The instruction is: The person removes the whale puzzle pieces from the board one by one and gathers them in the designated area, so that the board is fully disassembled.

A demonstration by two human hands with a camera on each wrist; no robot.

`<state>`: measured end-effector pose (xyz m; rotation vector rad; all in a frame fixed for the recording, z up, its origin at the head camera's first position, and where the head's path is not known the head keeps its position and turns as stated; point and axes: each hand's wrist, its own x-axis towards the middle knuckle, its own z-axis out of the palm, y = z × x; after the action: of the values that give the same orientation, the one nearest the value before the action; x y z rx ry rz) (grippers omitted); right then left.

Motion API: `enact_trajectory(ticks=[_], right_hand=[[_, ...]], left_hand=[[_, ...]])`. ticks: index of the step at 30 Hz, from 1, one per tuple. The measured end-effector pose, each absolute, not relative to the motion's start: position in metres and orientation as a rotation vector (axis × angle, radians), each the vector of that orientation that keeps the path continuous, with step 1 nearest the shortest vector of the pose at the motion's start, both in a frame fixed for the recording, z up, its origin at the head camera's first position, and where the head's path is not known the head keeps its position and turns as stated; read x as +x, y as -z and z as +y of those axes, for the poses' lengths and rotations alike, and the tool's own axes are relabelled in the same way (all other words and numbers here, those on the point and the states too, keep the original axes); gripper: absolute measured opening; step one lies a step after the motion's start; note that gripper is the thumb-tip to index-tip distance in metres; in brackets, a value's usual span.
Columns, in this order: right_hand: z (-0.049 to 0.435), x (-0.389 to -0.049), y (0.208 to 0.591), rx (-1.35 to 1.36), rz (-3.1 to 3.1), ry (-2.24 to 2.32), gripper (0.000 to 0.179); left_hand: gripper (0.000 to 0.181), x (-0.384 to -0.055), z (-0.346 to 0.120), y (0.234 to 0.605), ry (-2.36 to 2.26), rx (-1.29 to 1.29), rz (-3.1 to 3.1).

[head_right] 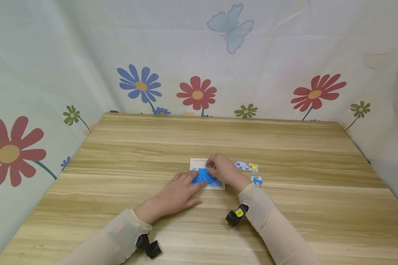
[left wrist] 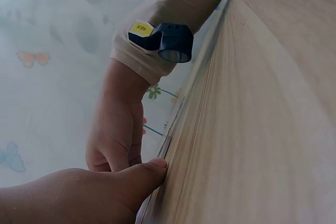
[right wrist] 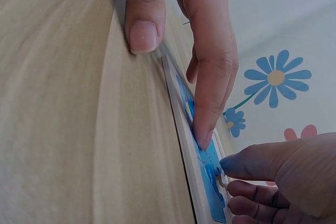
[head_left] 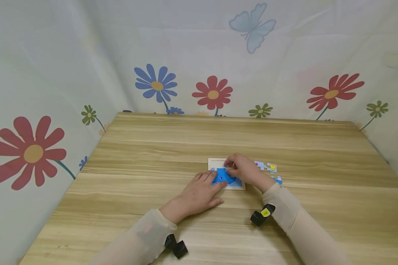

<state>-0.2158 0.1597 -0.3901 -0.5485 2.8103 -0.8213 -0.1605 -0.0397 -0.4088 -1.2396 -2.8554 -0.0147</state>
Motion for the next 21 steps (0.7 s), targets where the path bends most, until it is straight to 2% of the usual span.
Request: enact_trajectory(ticks=[21], right_hand=[[0.1599, -0.2154, 0.3913, -0.577, 2.829, 0.833, 0.014]], left_hand=[[0.054, -0.1608, -0.0401, 0.4107, -0.003, -1.224, -2.857]])
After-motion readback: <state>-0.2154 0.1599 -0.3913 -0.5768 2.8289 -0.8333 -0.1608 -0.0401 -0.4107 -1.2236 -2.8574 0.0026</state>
